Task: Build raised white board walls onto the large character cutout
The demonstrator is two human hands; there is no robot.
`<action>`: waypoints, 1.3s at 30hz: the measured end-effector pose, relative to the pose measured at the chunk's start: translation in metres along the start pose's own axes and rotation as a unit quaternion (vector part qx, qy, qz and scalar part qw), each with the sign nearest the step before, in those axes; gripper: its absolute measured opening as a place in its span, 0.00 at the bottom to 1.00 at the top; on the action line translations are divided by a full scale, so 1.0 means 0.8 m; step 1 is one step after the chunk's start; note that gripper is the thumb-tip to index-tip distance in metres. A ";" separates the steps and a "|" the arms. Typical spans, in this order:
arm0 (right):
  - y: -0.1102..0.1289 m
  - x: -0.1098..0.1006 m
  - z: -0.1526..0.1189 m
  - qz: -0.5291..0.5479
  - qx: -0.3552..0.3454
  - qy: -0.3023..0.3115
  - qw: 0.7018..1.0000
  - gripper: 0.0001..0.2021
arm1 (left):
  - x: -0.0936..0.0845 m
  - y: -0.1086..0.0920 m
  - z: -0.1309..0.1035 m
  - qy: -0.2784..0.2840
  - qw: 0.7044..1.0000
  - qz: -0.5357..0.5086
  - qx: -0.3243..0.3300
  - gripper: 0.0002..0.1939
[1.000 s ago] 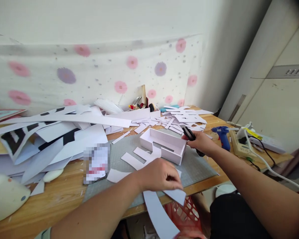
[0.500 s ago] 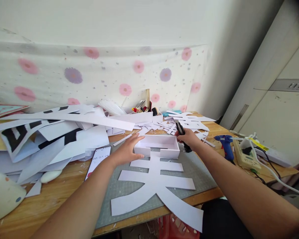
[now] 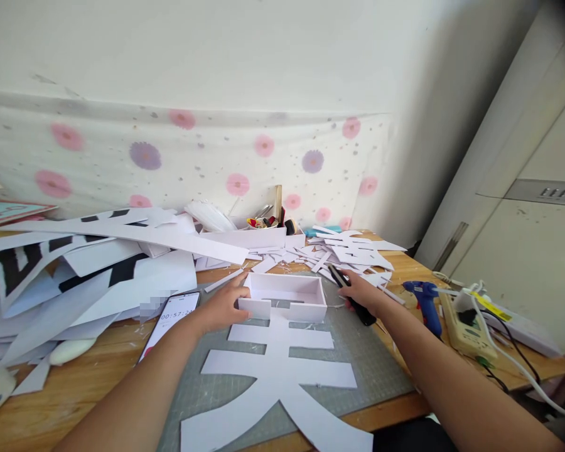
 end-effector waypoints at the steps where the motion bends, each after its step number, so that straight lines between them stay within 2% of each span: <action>1: -0.004 0.004 -0.001 -0.015 0.004 0.011 1.000 0.31 | -0.003 -0.001 -0.001 -0.001 1.000 0.004 0.000 0.06; 3: -0.009 0.009 -0.005 -0.044 0.005 0.020 0.999 0.34 | -0.008 -0.004 -0.005 -0.002 1.000 0.008 0.002 0.09; 5: -0.010 0.008 -0.009 -0.073 -0.001 0.015 0.997 0.35 | -0.010 -0.007 -0.009 0.008 1.000 0.003 0.006 0.16; 7: -0.009 0.004 -0.013 -0.106 -0.011 0.001 0.994 0.35 | -0.006 -0.013 -0.012 0.030 0.999 -0.008 0.021 0.25; 9: -0.006 -0.001 -0.018 -0.142 -0.022 -0.018 0.990 0.35 | -0.001 -0.021 -0.014 0.050 0.998 -0.016 0.043 0.29; 13: 0.003 -0.007 -0.023 -0.213 -0.045 -0.051 0.975 0.35 | 0.001 -0.032 -0.012 0.056 0.996 -0.016 0.062 0.23; 16: 0.012 -0.005 -0.023 -0.256 -0.075 -0.067 0.962 0.34 | -0.012 -0.029 -0.010 0.016 0.998 -0.001 0.053 0.19; 20: 0.019 0.001 -0.021 -0.303 -0.096 -0.078 0.945 0.33 | -0.040 -0.005 -0.014 -0.064 0.998 -0.009 0.015 0.16; 25: 0.026 0.008 -0.024 -0.350 -0.109 -0.081 0.927 0.32 | -0.047 0.018 -0.021 -0.061 0.997 -0.036 -0.003 0.17; 26: 0.026 0.009 -0.024 -0.356 -0.109 -0.081 0.925 0.32 | -0.050 0.023 -0.022 -0.077 0.994 -0.076 -0.010 0.18; 28: 0.026 0.010 -0.025 -0.365 -0.108 -0.082 0.921 0.31 | -0.065 0.038 -0.026 -0.166 0.962 -0.213 -0.042 0.21; 30: 0.025 0.011 -0.026 -0.371 -0.108 -0.085 0.918 0.30 | -0.078 0.063 -0.034 -0.286 0.889 -0.349 -0.083 0.21; 31: 0.026 0.012 -0.026 -0.374 -0.109 -0.086 0.917 0.29 | -0.080 0.074 -0.039 -0.335 0.851 -0.391 -0.100 0.21; 32: 0.026 0.013 -0.027 -0.375 -0.111 -0.087 0.916 0.28 | -0.081 0.083 -0.042 -0.366 0.827 -0.412 -0.111 0.21; 35: 0.028 0.016 -0.028 -0.382 -0.116 -0.087 0.912 0.26 | -0.075 0.096 -0.041 -0.406 0.768 -0.478 -0.124 0.20; 39: 0.029 0.009 -0.030 -0.388 -0.109 -0.100 0.910 0.22 | -0.071 0.093 -0.038 -0.421 0.707 -0.558 -0.110 0.15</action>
Point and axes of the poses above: each hand's wrist, its own z-axis towards the middle knuckle, its own x-axis out of the palm, y = z × x, the point moved 10 cm from there along z, towards the middle knuckle, and after that the axes turned 9 degrees about x, right-handed, at the moved point
